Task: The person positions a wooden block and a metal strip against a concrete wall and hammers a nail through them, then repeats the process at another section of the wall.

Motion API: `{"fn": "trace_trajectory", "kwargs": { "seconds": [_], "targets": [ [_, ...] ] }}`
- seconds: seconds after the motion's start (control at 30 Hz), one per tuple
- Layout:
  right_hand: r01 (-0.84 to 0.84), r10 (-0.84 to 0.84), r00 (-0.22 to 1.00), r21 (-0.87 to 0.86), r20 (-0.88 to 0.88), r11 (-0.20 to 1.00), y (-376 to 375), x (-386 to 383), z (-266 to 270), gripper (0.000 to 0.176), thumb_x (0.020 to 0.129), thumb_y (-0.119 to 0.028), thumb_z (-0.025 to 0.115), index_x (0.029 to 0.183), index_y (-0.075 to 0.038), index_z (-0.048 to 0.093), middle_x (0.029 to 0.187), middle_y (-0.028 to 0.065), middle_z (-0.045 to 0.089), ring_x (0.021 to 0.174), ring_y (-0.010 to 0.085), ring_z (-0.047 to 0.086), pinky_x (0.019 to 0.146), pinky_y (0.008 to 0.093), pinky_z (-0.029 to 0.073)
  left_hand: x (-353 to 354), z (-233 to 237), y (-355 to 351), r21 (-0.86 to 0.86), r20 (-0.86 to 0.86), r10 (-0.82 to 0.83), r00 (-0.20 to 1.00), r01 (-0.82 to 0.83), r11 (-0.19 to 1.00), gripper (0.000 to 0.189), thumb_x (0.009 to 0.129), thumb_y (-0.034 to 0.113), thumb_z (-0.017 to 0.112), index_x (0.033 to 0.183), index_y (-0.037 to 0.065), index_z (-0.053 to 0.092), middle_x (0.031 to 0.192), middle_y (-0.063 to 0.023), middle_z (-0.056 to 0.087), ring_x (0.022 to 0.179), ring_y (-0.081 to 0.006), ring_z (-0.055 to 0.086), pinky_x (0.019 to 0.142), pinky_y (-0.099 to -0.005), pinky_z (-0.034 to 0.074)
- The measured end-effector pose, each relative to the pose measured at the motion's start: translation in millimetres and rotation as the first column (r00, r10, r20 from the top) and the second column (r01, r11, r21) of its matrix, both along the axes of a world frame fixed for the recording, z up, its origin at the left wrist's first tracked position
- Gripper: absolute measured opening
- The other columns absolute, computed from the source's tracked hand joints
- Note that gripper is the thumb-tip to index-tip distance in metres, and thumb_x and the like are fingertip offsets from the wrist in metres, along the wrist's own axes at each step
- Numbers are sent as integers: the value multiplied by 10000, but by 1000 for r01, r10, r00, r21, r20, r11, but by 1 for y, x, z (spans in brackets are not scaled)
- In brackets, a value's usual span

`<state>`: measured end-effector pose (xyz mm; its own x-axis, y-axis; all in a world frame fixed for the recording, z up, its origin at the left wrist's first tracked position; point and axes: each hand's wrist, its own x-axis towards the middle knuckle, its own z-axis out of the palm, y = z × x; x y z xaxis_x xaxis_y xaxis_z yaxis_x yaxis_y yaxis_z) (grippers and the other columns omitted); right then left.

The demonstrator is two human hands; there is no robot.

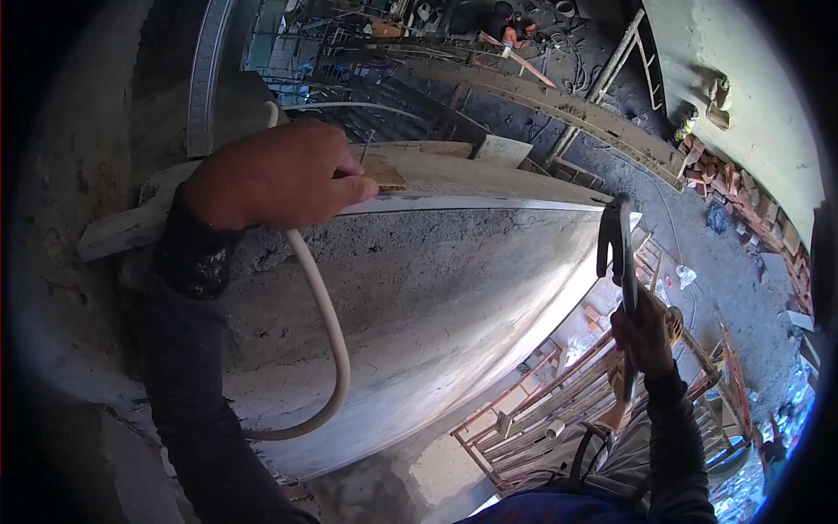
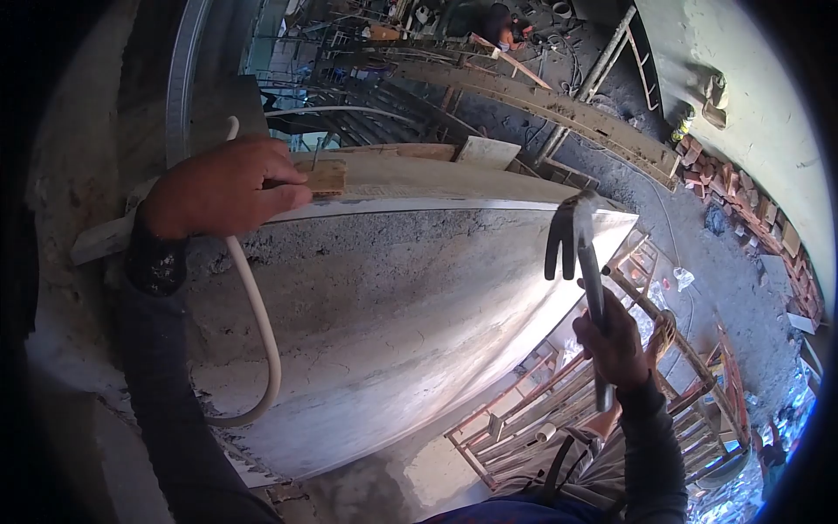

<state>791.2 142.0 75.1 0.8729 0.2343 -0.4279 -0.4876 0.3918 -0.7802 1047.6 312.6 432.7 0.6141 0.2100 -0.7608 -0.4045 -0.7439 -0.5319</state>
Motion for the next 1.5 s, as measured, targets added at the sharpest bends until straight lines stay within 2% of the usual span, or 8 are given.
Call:
{"fn": "trace_trajectory", "kwargs": {
  "seconds": [0.17,0.27,0.3,0.5,0.6,0.7,1.03,1.5],
  "targets": [
    [260,-1,848,-413,531,873,11,33,-3,351,968,-170,589,1276,-28,497,725,-12,497,546,40,443,472,216,375,-1,1,2,-65,-32,-68,997,65,996,404,848,315,725,1066,-24,702,932,-174,665,878,-304,637,800,-398,503],
    [-24,11,995,136,95,990,-2,60,40,379,990,-181,560,1320,-33,444,735,-1,514,542,50,454,469,230,382,-2,3,11,-160,-40,-197,980,188,969,432,824,319,743,1073,-31,698,938,-193,686,841,-328,655,790,-407,519],
    [-64,15,976,221,217,973,-4,72,36,410,1002,-191,540,1355,-43,395,723,11,525,546,58,470,472,238,393,-2,4,14,-208,-29,-252,967,241,948,440,816,320,749,1075,-32,697,938,-198,692,828,-336,660,786,-410,524],
    [205,-31,901,-363,432,909,13,151,54,273,1031,-245,523,1183,-20,545,678,8,516,570,35,466,495,227,410,-5,4,9,-131,-35,-222,974,216,968,479,806,308,753,1148,-18,675,1057,-193,658,1011,-336,607,909,-406,483],
    [-6,-50,919,141,392,990,5,174,76,307,1045,-275,501,1193,-8,535,659,-2,504,526,28,441,446,212,382,-4,1,0,-43,-86,-159,984,156,987,480,809,303,746,1163,-11,667,1106,-189,638,1078,-338,567,952,-407,457],
    [135,-160,789,87,594,987,25,196,89,338,1059,-293,460,1231,-8,516,629,-22,481,453,34,432,377,213,365,-4,0,-3,-22,-92,-111,990,109,994,455,820,299,728,1148,-11,670,1090,-191,640,1065,-341,569,949,-409,459],
    [-351,305,853,33,424,936,46,213,122,398,1058,-273,441,1366,-22,445,566,-26,455,388,69,458,341,240,428,-6,-4,-4,34,-79,-93,992,96,995,394,837,289,693,1088,-14,677,1051,-181,646,1046,-333,553,949,-415,450],
    [-316,281,784,-34,553,948,41,221,116,393,1051,-210,434,1385,-5,454,682,35,546,409,78,504,330,227,448,-4,-5,-1,-2,-101,-149,984,150,989,392,807,288,736,1049,-18,695,974,-200,634,998,-330,563,893,-421,463]
  ]
}}
